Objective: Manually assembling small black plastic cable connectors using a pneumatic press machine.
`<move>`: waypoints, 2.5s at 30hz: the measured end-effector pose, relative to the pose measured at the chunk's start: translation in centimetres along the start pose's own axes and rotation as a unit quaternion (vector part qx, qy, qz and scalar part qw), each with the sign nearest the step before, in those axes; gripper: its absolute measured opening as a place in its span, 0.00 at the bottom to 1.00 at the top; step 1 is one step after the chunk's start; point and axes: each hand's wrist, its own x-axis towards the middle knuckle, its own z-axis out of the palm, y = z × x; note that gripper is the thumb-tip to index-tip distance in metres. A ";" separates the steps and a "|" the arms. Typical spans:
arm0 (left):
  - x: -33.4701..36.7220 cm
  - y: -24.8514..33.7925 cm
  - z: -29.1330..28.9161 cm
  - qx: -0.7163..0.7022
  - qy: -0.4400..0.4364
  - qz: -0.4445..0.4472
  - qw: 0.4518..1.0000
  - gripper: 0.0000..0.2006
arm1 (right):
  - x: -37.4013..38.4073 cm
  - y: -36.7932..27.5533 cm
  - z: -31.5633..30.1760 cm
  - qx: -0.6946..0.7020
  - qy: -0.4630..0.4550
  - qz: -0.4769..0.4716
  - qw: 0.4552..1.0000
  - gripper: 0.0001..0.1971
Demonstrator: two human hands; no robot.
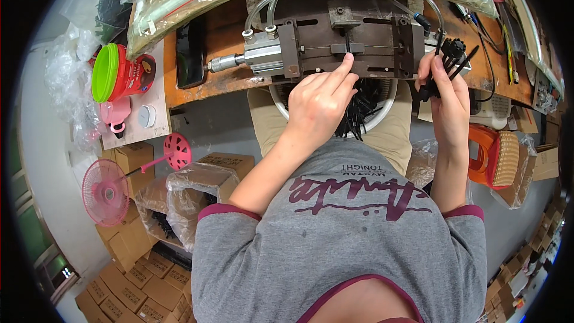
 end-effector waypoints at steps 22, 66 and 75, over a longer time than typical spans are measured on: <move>0.6 1.1 -2.0 -0.061 0.018 -0.018 0.998 0.13 | -0.1 1.4 2.5 0.086 -0.036 0.123 0.988 0.18; -0.1 1.5 -2.8 -0.135 -0.007 -0.036 0.990 0.14 | 0.5 0.4 2.5 0.104 0.067 0.045 0.991 0.15; 0.4 0.1 0.1 0.024 -0.026 -0.004 0.999 0.12 | -1.0 0.5 2.7 -0.096 0.080 -0.052 0.991 0.10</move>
